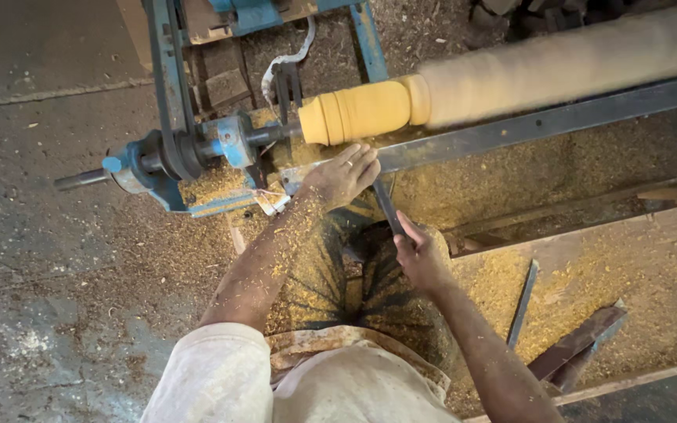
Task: The person operates a wood lathe to shape a cylindrical wooden piece. Using a chisel, they carve the spinning wood to create a rounded, bulbous form, generating wood shavings. The person adjusts their grip and tool angle to refine the shape of the wood.
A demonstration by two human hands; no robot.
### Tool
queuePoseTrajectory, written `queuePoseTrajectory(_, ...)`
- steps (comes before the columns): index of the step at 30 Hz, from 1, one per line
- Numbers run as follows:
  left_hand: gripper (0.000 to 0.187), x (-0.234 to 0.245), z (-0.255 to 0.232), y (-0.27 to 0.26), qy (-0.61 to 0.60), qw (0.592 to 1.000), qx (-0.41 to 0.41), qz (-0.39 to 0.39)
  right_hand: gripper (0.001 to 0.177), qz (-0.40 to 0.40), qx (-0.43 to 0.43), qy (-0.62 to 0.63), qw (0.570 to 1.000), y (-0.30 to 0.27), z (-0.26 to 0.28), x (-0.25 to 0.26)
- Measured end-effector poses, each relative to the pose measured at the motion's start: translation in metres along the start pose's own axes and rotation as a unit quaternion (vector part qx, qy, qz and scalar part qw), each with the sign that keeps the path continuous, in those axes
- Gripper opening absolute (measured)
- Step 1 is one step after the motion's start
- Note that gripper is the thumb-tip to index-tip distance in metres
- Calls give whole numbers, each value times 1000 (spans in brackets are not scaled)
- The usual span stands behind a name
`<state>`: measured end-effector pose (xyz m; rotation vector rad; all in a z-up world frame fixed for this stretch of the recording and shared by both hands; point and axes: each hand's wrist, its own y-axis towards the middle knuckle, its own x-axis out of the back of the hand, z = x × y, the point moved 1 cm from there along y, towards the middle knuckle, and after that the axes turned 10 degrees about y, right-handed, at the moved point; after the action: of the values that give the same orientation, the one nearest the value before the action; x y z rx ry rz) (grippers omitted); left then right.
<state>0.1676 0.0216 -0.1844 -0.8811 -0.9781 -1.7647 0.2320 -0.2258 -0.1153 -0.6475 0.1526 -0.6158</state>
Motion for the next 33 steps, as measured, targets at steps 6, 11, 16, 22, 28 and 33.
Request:
queuePoseTrajectory(6, 42, -12, -3, 0, -35, 999, 13, -17, 56, -14, -39, -55, 998, -7, 21, 2)
queuePoseTrajectory(11, 45, -4, 3, 0, -12, 1000, -14, -2, 58, 11, -62, -52, 997, -2, 24, 10)
queuePoseTrajectory(16, 46, 4, 6, -6, 17, 1000, -19, -16, 57, 9, -63, -115, 991, 3, 33, 18)
queuePoseTrajectory(22, 43, -5, 0, -7, -2, 1000, -2, -25, 58, 41, -92, -127, 987, 10, 45, 31)
queuePoseTrajectory(28, 42, -19, -7, -7, -38, 998, 32, -38, 55, 8, -106, -67, 992, -2, 35, 9)
queuePoseTrajectory(33, 43, -16, -5, -8, -2, 998, 21, -53, 53, -5, -40, 33, 999, -4, 12, -8)
